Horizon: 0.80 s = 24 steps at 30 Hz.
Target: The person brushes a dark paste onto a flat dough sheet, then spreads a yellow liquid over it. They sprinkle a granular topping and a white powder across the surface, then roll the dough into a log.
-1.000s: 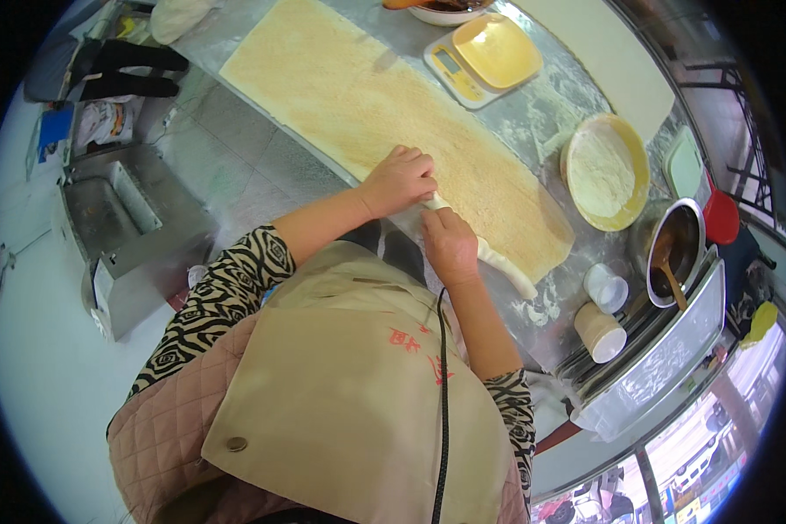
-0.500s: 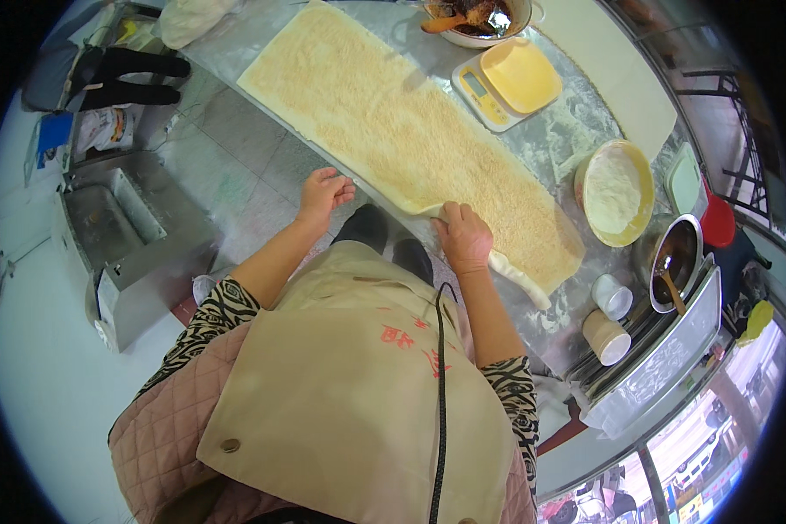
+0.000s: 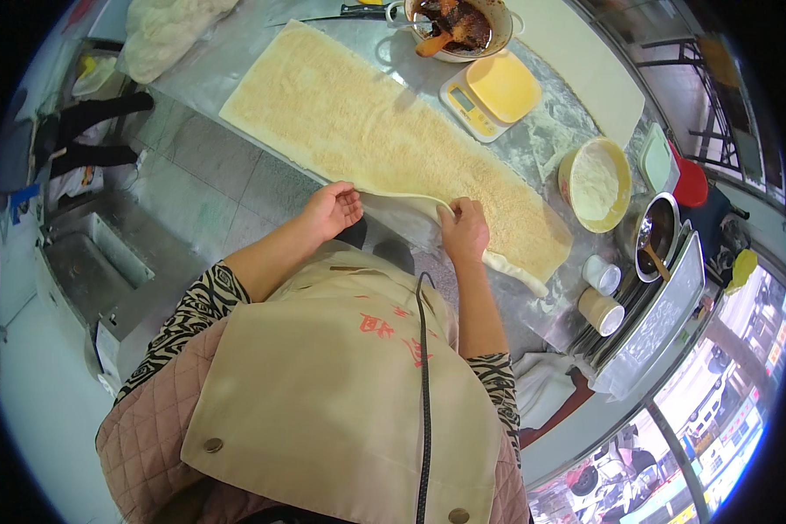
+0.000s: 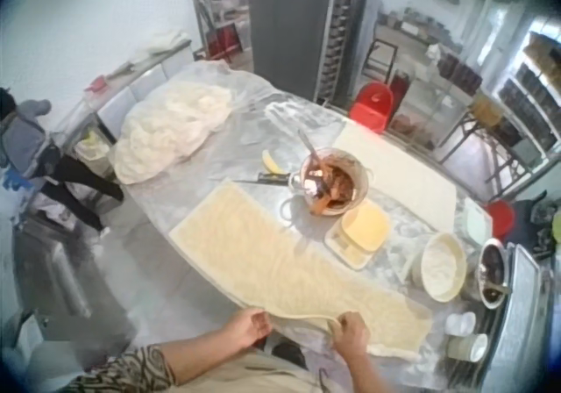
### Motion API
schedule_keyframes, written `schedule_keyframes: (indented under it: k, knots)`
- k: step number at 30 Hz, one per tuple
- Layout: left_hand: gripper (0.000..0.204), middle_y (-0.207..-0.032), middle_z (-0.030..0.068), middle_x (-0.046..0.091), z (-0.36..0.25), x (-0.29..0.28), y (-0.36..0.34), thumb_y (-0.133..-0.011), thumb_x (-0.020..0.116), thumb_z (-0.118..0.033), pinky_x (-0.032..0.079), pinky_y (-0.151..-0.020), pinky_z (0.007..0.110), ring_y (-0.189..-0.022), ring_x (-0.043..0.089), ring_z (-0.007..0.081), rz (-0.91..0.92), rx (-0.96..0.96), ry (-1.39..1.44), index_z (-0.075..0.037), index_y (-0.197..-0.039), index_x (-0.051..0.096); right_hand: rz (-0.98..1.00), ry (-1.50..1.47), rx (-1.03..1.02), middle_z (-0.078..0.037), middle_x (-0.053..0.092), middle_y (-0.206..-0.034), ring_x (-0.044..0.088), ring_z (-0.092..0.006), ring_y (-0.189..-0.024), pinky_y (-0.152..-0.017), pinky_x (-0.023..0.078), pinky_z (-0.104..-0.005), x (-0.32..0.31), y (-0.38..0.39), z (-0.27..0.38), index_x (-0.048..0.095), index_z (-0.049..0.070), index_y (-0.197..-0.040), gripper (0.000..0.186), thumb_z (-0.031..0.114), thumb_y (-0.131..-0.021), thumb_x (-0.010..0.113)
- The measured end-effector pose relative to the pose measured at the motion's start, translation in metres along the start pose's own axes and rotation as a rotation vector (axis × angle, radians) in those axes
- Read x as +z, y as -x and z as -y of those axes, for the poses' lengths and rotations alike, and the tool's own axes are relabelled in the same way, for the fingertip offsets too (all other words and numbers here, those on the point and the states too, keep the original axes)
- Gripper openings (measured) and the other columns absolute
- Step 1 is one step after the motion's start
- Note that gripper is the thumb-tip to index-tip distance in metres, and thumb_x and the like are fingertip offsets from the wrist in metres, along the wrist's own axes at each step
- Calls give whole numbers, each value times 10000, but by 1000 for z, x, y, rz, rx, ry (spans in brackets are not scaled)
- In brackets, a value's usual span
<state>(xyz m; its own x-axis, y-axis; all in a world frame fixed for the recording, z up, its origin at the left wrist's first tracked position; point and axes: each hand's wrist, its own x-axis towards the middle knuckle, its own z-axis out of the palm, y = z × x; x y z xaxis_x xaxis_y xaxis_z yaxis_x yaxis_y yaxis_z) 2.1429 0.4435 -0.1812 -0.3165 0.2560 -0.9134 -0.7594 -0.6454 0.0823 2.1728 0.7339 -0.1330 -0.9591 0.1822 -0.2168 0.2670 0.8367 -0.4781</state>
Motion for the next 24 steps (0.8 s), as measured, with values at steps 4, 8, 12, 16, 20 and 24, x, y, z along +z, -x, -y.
schedule_keyframes:
  k: [4,8,12,16,20,24]
  knots:
    - [21,-1087,92,681,-20,5,3,-964,636,-64,579,-854,386,-919,679,212,243,453,-553,-65,-982,624,-111,67,-137,-93,635,-980,661,-309,-824,-721,543,-439,14,-2,15,649,116,-995,181,169,-872,771]
    - [203,-1174,80,660,-43,22,4,-896,681,-47,541,-941,389,-1055,655,256,317,1284,-1201,-80,-1096,671,-44,71,-343,-89,641,-1026,660,-321,-929,-800,550,-450,18,-1,30,650,125,-1065,282,140,-825,798]
    - [366,-1243,69,636,-76,31,-13,-833,694,-90,499,-999,407,-1156,610,289,570,1724,-1647,-96,-1200,694,-44,121,-345,-90,655,-1008,647,-331,-1002,-836,545,-440,20,-3,38,664,120,-1066,334,133,-776,828]
    - [371,-1248,52,635,-92,26,-29,-833,653,-135,496,-987,392,-1167,604,262,719,1775,-1823,-118,-1199,709,8,209,-361,-82,664,-988,639,-317,-958,-812,521,-440,27,-4,36,675,118,-1061,297,137,-795,807]
    - [358,-1176,37,629,-91,21,-29,-822,641,-142,486,-948,375,-1130,598,232,769,1837,-1859,-126,-1174,706,110,243,-419,-73,662,-981,626,-307,-924,-804,487,-434,21,0,33,681,124,-1069,271,129,-817,780]
    - [232,-1066,32,600,-85,22,-20,-831,615,-142,458,-915,365,-1046,583,223,769,1752,-1951,-115,-1052,682,151,239,-403,-75,658,-980,620,-303,-944,-809,473,-426,14,4,47,682,124,-1071,298,125,-796,798]
